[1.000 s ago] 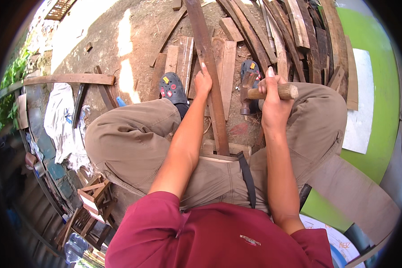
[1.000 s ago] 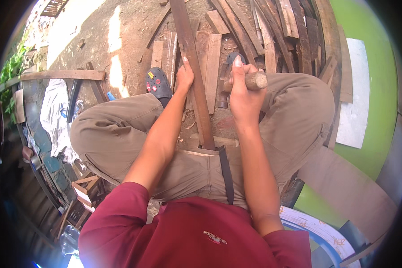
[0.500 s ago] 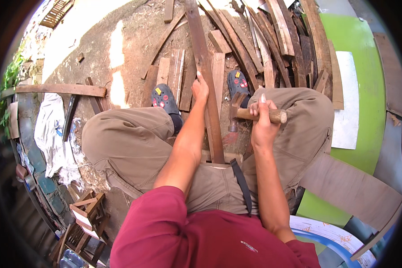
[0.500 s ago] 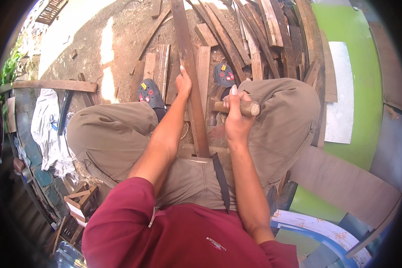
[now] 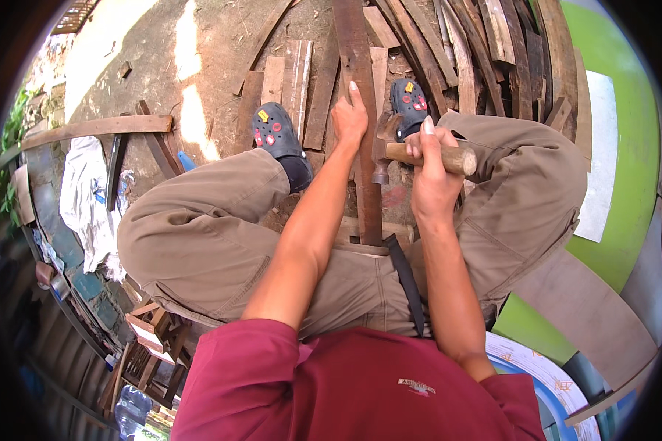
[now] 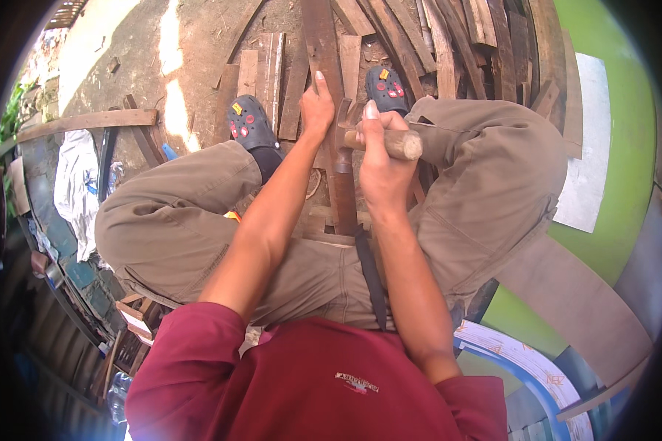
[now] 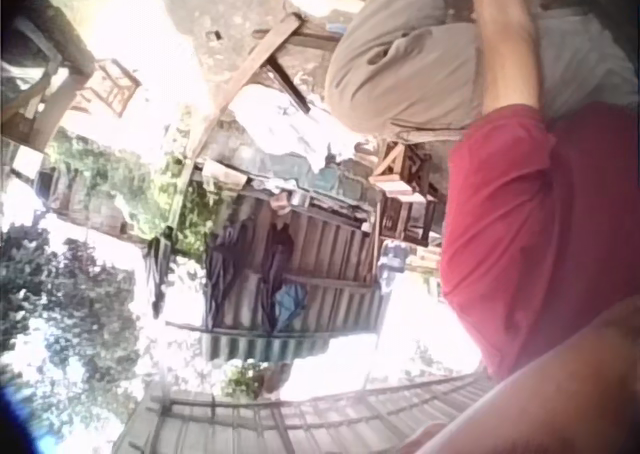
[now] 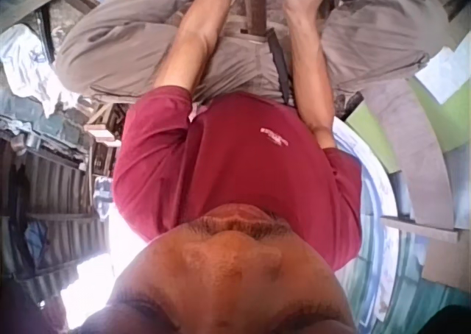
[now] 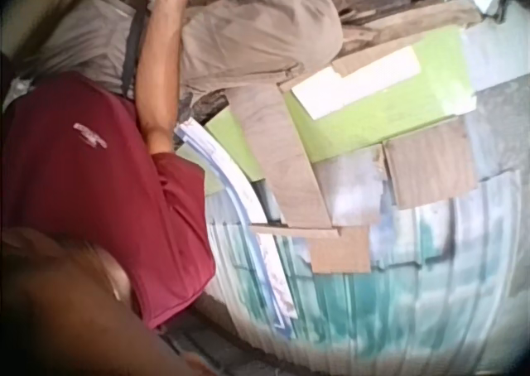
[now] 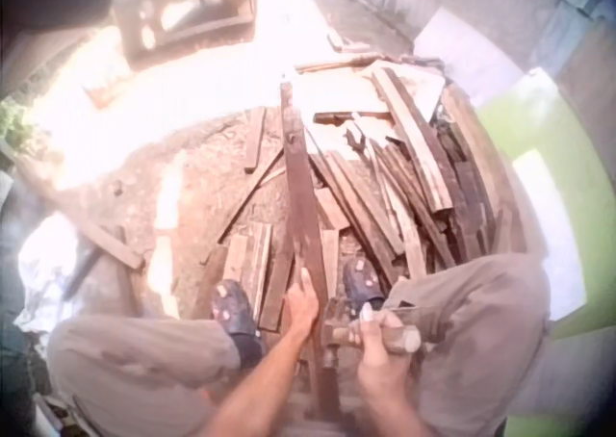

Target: The person sits on the ground and uses a hammer to repeatedly strike a long wooden plank, breaking it into smaller pieces. The person then uses a hand saw to cut another plank and continues to break wood with the hammer.

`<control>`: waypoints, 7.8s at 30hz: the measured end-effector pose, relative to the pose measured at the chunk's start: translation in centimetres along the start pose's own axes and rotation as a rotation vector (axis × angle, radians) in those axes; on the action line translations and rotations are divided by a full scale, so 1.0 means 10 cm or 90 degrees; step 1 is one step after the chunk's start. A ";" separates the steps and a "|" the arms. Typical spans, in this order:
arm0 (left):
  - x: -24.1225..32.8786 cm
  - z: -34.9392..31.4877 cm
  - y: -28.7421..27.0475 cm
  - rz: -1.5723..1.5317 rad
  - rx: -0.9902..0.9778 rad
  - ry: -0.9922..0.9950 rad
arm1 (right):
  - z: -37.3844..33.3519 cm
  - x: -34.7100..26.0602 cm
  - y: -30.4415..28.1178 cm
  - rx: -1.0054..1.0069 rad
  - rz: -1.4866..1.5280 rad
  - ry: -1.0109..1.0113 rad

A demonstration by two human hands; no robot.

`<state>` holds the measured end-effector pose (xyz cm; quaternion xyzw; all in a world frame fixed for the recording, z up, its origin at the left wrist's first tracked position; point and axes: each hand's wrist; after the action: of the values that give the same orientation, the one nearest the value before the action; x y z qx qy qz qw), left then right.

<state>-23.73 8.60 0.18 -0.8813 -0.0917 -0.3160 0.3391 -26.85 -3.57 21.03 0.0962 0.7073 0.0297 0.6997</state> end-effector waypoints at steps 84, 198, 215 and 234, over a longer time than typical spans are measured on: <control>0.62 -0.07 -1.56 -0.230 -0.282 -0.065 | 0.00 -2.24 0.21 -0.145 0.135 -0.211; 1.17 0.94 -2.16 -0.200 -0.191 0.069 | 1.26 1.53 1.45 -0.709 -0.243 -0.109; 1.52 0.96 -1.50 -0.323 -0.362 0.030 | 1.27 1.74 0.95 -0.573 -0.371 -0.257; 1.97 2.05 -0.62 -0.028 -0.282 0.163 | 2.02 2.12 0.87 -0.516 -0.346 0.019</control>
<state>-0.45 25.69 3.99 -0.8846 0.0041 -0.4450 0.1397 -5.92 6.82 1.35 -0.3725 0.6481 0.1201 0.6533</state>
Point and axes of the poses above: each hand's wrist, its own z-axis towards the middle knuckle, its own y-axis out of the palm, x = y × z, and after that the axes turned 14 degrees about -y, right-handed
